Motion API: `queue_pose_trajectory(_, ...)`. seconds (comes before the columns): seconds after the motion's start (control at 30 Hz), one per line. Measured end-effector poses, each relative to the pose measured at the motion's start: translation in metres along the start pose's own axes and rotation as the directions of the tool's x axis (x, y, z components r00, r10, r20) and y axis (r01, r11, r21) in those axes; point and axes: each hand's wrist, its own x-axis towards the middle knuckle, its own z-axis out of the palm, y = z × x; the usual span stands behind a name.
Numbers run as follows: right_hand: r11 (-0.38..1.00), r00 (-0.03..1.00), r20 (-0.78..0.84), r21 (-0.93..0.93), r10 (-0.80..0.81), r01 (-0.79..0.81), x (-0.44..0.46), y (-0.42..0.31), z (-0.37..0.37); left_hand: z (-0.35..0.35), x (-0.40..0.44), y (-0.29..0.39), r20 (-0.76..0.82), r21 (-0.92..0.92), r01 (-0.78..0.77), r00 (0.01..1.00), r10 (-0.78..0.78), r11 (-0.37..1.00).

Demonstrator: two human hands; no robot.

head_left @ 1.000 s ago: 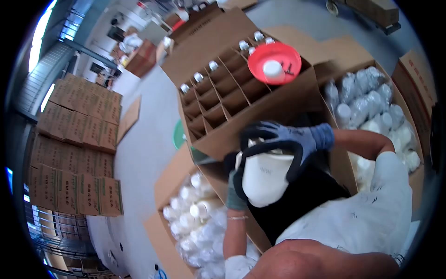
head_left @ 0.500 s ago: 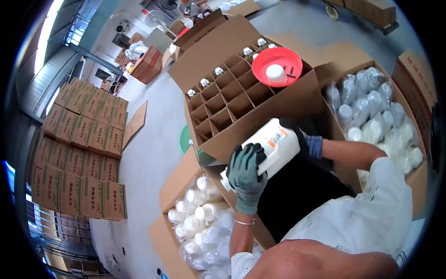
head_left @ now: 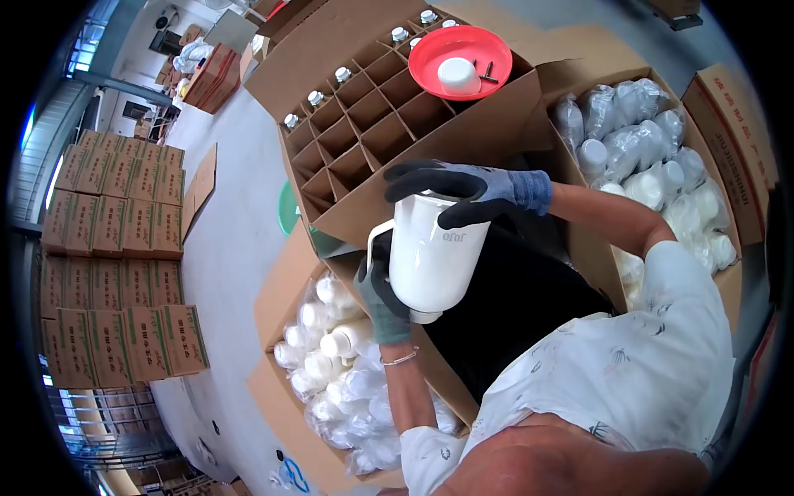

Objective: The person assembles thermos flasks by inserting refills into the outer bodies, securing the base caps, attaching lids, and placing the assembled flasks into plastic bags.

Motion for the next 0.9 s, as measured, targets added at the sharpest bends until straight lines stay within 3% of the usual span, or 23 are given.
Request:
queue_pose_trajectory(0.03, 0.996, 0.999, -0.04, 0.085, 0.032, -0.029, -0.003, 0.003, 0.001, 0.002, 0.001, 0.007, -0.025, 0.114, -0.085, 0.996, 0.088, 0.99)
queue_pose_trajectory(0.07, 0.983, 0.995, -0.077, 0.176, 0.071, -0.056, -0.007, 0.006, 0.003, 0.008, -0.003, 0.029, -0.076, 0.007, 0.004, 0.997, -0.003, 1.0)
queue_pose_trajectory(0.17, 0.849, 0.97, -0.135, 0.518, 0.202, -0.105, -0.014, 0.01, 0.014, 0.008, 0.0, 0.025, -0.191, 0.129, -0.129, 0.97, 0.153, 0.983)
queue_pose_trajectory(0.2, 0.882, 0.964, -0.193, 0.466, 0.184, -0.075, -0.015, 0.017, 0.015, 0.009, -0.002, 0.031, -0.164, 0.285, -0.247, 0.939, 0.301, 0.926)
queue_pose_trajectory(0.3, 0.934, 0.959, -0.262, 0.357, 0.106, -0.006, -0.017, 0.032, 0.026, -0.002, -0.001, 0.022, -0.211, 0.173, -0.181, 0.953, 0.216, 0.968)
queue_pose_trajectory(0.33, 0.949, 0.964, -0.258, 0.314, 0.066, 0.019, -0.014, 0.035, 0.023, -0.007, 0.0, 0.018, -0.136, 0.35, -0.266, 0.934, 0.33, 0.898)
queue_pose_trajectory(0.43, 0.98, 0.96, -0.28, -0.184, 0.023, -0.078, 0.005, 0.065, -0.019, -0.011, 0.001, 0.021, -0.192, 0.363, -0.161, 0.951, 0.243, 0.918)
queue_pose_trajectory(0.5, 0.811, 0.942, -0.334, -0.562, -0.041, -0.164, 0.023, 0.073, -0.073, -0.014, -0.001, 0.018, -0.235, -0.1, -0.079, 0.97, 0.053, 0.992)
queue_pose_trajectory(0.53, 0.565, 0.918, -0.389, -0.776, -0.081, -0.279, 0.026, 0.103, -0.098, -0.018, -0.001, 0.01, -0.235, -0.316, -0.042, 0.971, -0.035, 0.948)
queue_pose_trajectory(0.57, 0.258, 0.891, -0.43, -0.886, -0.143, -0.386, 0.025, 0.133, -0.121, -0.029, -0.001, -0.014, -0.162, -0.655, 0.02, 0.973, -0.167, 0.755)
queue_pose_trajectory(0.63, 0.156, 0.883, -0.447, -0.871, 0.146, -0.467, 0.023, 0.172, -0.159, -0.036, -0.005, -0.021, -0.22, -0.504, -0.014, 0.969, -0.113, 0.864)
queue_pose_trajectory(0.73, 0.196, 0.857, -0.312, -0.888, 0.409, -0.416, 0.026, 0.18, -0.173, -0.042, -0.014, -0.035, -0.329, -0.326, -0.059, 0.943, -0.055, 0.944)
queue_pose_trajectory(0.87, 0.196, 0.826, -0.299, -0.881, 0.477, -0.432, 0.032, 0.174, -0.178, -0.046, -0.021, -0.064, -0.417, -0.443, -0.099, 0.902, -0.107, 0.891)
queue_pose_trajectory(0.9, 0.324, 0.805, -0.273, -0.811, 0.526, -0.487, 0.033, 0.171, -0.181, -0.045, -0.021, -0.07, -0.393, -0.403, -0.101, 0.917, -0.072, 0.91)
